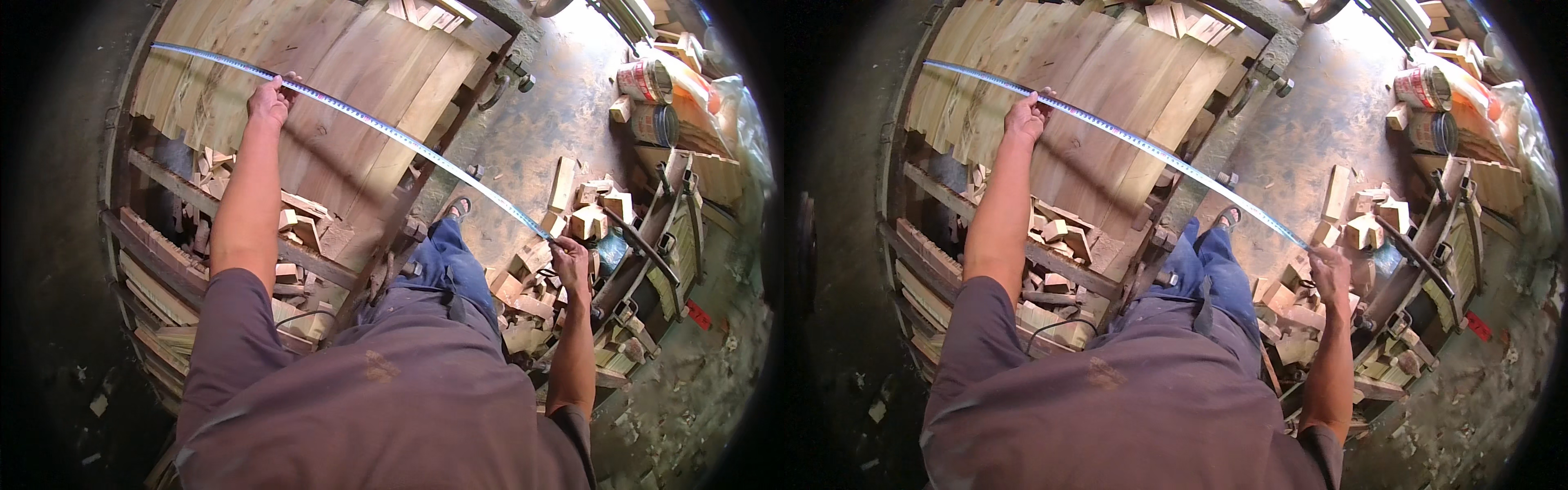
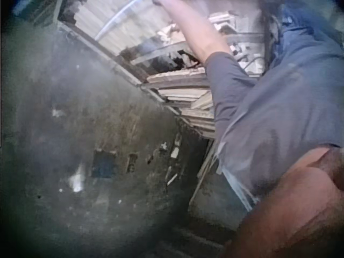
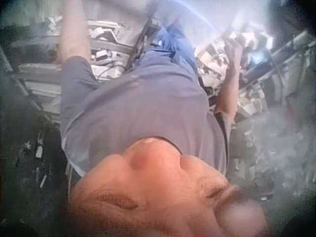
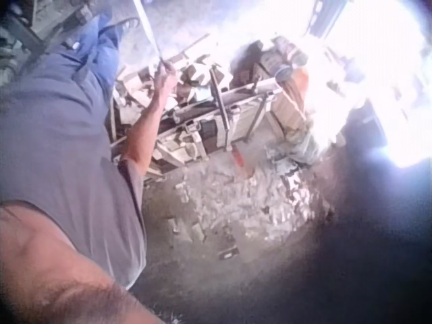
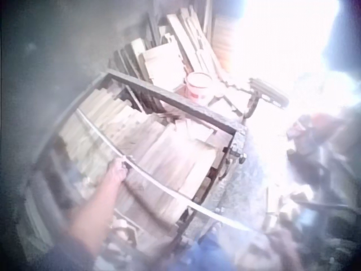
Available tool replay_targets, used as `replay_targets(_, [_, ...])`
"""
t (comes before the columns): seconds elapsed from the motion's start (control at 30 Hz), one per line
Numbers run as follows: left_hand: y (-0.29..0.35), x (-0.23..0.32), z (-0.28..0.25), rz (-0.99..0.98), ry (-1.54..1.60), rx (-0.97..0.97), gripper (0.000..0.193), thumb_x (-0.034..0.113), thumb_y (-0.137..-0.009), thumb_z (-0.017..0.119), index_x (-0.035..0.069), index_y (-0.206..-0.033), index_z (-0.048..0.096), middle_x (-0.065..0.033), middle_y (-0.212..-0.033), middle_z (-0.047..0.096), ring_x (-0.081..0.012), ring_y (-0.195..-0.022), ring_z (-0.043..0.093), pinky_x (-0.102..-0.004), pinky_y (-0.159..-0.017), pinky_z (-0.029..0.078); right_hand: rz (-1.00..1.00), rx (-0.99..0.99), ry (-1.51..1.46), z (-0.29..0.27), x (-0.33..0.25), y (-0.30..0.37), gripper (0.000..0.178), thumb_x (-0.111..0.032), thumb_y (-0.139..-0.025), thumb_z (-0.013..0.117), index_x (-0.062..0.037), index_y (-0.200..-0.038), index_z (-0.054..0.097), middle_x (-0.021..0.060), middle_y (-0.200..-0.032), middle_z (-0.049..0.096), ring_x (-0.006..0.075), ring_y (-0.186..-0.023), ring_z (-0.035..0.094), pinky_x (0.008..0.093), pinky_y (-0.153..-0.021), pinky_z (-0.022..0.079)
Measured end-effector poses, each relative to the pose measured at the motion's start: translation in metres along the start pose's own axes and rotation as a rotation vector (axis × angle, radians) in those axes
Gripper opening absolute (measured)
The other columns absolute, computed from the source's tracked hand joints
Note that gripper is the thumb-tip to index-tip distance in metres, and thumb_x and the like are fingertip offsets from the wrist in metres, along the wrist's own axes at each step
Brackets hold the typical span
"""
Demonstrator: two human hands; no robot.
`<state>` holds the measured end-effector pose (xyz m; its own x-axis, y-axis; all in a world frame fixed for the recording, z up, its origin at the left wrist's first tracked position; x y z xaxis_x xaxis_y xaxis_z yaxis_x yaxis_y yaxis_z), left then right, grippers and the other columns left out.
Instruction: The person picks up wooden planks from a pile and stacks them on a metal rack. They occasionally measure the rack with a tape measure and adjust the planks to align them neatly.
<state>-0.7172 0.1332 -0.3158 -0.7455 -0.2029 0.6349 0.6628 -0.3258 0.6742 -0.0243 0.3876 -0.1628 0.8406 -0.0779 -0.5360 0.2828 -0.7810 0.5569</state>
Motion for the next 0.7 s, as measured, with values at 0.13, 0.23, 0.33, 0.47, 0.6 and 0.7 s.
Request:
replay_targets(0.13, [0.001,0.001,0.000,0.013,-0.025,0.003,0.018,0.008,-0.099,0.047,-0.006,-0.110,0.053,-0.0186,-0.102,0.068,-0.0325,-0.092,0.068,-0.0429,-0.080,0.061,-0.046,0.006,0.007,0.003,0.009,-0.005,0.011,-0.010,-0.090,0.063,-0.0015,-0.085,0.068,-0.0048,-0.062,0.052,0.0046,-0.054,0.045,0.0230,-0.049,0.034])
replay_targets(0.23, [0.008,-0.001,0.005,0.029,-0.062,0.019,0.018,0.010,-0.099,0.048,-0.004,-0.110,0.053,-0.0167,-0.103,0.069,-0.0310,-0.092,0.069,-0.0413,-0.078,0.061,0.027,0.013,-0.050,0.007,0.006,0.000,0.010,-0.009,-0.089,0.063,-0.0015,-0.085,0.068,-0.0047,-0.063,0.053,0.0044,-0.054,0.045,0.0229,-0.049,0.034])
replay_targets(0.33, [0.012,0.000,0.008,0.022,-0.099,0.018,0.020,0.012,-0.100,0.050,-0.003,-0.111,0.055,-0.0163,-0.108,0.068,-0.0311,-0.098,0.067,-0.0421,-0.085,0.057,0.058,-0.024,-0.058,0.007,0.022,-0.005,0.015,-0.015,-0.089,0.065,-0.0007,-0.091,0.070,-0.0011,-0.067,0.058,0.0074,-0.059,0.052,0.0248,-0.054,0.041])
replay_targets(0.47, [0.018,0.002,0.010,0.024,-0.120,0.011,0.022,0.014,-0.100,0.049,-0.002,-0.110,0.058,-0.0135,-0.105,0.070,-0.0296,-0.095,0.069,-0.0405,-0.083,0.057,0.076,-0.018,-0.010,0.006,0.017,-0.004,0.019,-0.017,-0.088,0.064,-0.0001,-0.094,0.072,0.0013,-0.069,0.061,0.0094,-0.062,0.056,0.0263,-0.057,0.045])
replay_targets(0.6, [0.023,0.002,0.010,0.031,-0.109,0.031,0.022,0.015,-0.099,0.051,-0.002,-0.109,0.060,-0.0135,-0.105,0.070,-0.0291,-0.097,0.068,-0.0399,-0.083,0.057,0.083,0.010,-0.055,0.006,0.018,-0.004,0.010,-0.010,-0.090,0.065,-0.0001,-0.091,0.069,-0.0054,-0.065,0.054,0.0036,-0.055,0.045,0.0213,-0.049,0.033])
replay_targets(0.7, [0.021,0.000,0.007,0.030,-0.068,0.037,0.022,0.016,-0.099,0.052,-0.002,-0.108,0.061,-0.0135,-0.105,0.070,-0.0286,-0.097,0.068,-0.0394,-0.084,0.057,0.049,0.026,-0.013,0.004,0.017,-0.005,0.012,-0.011,-0.090,0.066,0.0003,-0.093,0.070,-0.0050,-0.067,0.055,0.0037,-0.056,0.045,0.0214,-0.050,0.034])
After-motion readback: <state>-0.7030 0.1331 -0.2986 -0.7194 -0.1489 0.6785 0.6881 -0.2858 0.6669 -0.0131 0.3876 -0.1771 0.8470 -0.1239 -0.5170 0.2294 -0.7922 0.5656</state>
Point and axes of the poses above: each hand's wrist, its own y-axis away from the middle knuckle, its own z-axis out of the palm, x = y × z, the point moved 8 cm from there along -y, towards the middle knuckle
